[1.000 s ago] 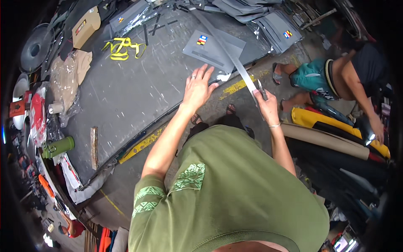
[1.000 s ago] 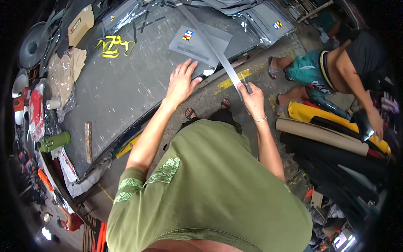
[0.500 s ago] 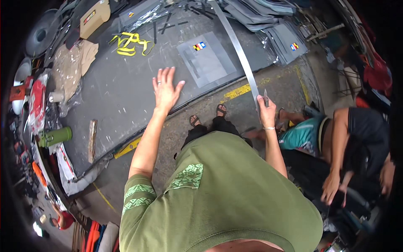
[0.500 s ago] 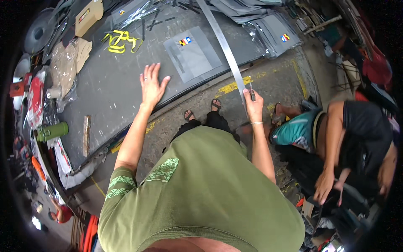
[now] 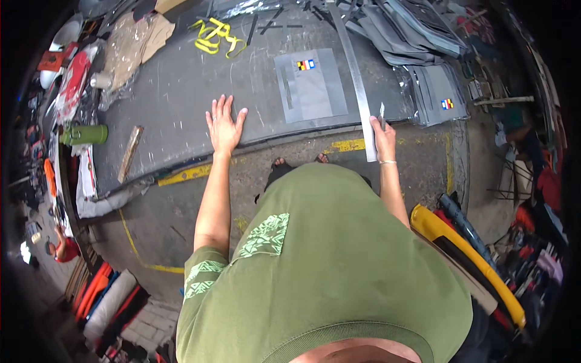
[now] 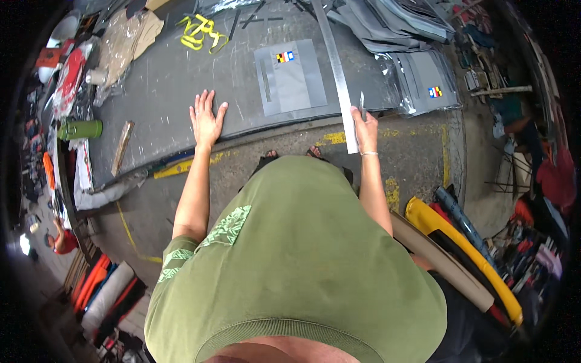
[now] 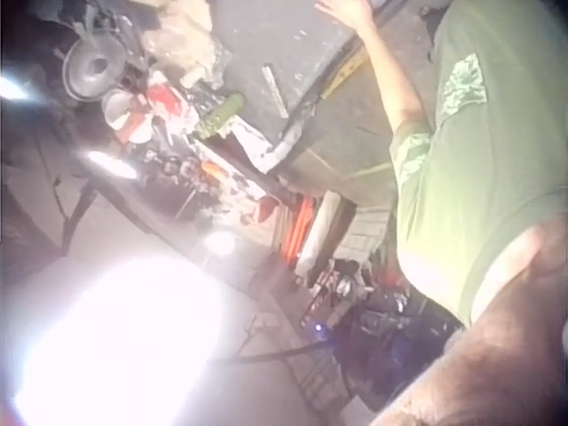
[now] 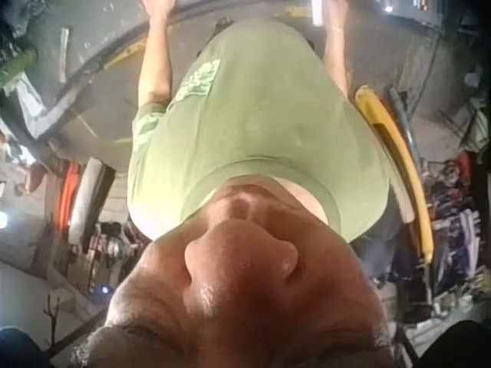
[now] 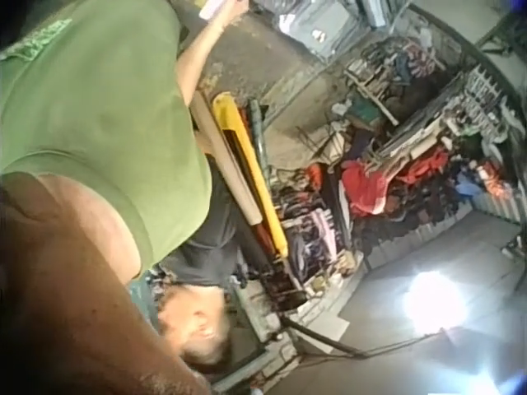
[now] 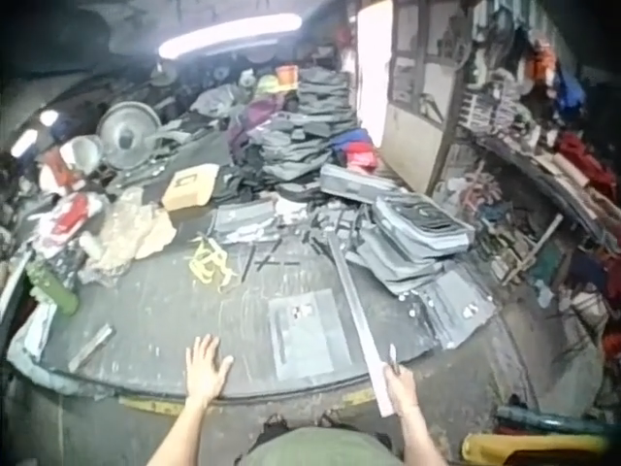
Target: Trimming excess material from grey fabric panels using a utility knife and a metal ruler on a workbench.
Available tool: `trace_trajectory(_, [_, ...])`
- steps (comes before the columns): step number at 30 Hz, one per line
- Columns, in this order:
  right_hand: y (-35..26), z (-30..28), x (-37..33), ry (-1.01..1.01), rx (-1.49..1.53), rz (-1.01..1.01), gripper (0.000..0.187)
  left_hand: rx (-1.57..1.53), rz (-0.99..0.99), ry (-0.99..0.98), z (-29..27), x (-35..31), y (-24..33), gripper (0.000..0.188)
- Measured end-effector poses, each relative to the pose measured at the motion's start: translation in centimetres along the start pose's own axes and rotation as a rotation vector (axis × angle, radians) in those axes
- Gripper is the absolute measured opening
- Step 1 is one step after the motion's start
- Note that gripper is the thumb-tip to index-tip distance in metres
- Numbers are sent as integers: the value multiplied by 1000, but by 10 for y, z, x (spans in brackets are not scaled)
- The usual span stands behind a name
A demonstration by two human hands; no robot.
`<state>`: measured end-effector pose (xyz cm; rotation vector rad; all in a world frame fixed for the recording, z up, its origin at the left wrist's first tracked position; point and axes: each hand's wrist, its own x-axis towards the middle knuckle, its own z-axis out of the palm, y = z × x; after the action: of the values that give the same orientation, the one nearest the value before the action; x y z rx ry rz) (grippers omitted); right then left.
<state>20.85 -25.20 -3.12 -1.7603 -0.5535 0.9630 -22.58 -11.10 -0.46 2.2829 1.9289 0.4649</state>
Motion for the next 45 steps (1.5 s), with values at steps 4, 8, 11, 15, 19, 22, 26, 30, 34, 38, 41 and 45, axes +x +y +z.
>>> trace_trajectory(4, [4,-7,6,-35,54,15,31,16,-28,-18,-4,5,5,69])
trace_trajectory(8, [0,-14,6,-82,-2,74,36,21,-31,-9,-2,2,4,68])
trace_trajectory(11, [-2,-20,8,-105,-63,95,38,41,-33,-16,-2,3,8,67])
trace_trajectory(15, [-13,-19,5,-113,-90,116,39,29,-34,3,1,1,4,68])
trace_trajectory(19, [-13,-22,6,-143,-100,186,37,15,-1,38,-2,4,4,69])
trace_trajectory(22, [-21,-26,7,-155,-171,220,37,30,-10,19,-4,4,8,78])
trace_trajectory(26, [-23,-24,5,-162,-120,214,38,57,-3,1,-5,3,8,88])
trace_trajectory(30, [-18,-23,6,-143,-81,185,38,46,-26,-15,-3,5,12,96])
trace_trajectory(34, [-16,-24,6,-130,-104,204,39,-103,-47,-42,3,7,44,108])
trace_trajectory(38, [-12,-21,4,-83,-112,175,40,-54,224,-84,10,-1,73,94])
trace_trajectory(41, [-14,-16,-2,-44,-105,172,40,24,270,-141,8,-3,68,83])
trace_trajectory(45, [-10,-13,0,3,-71,143,39,17,266,-146,8,-2,71,83])
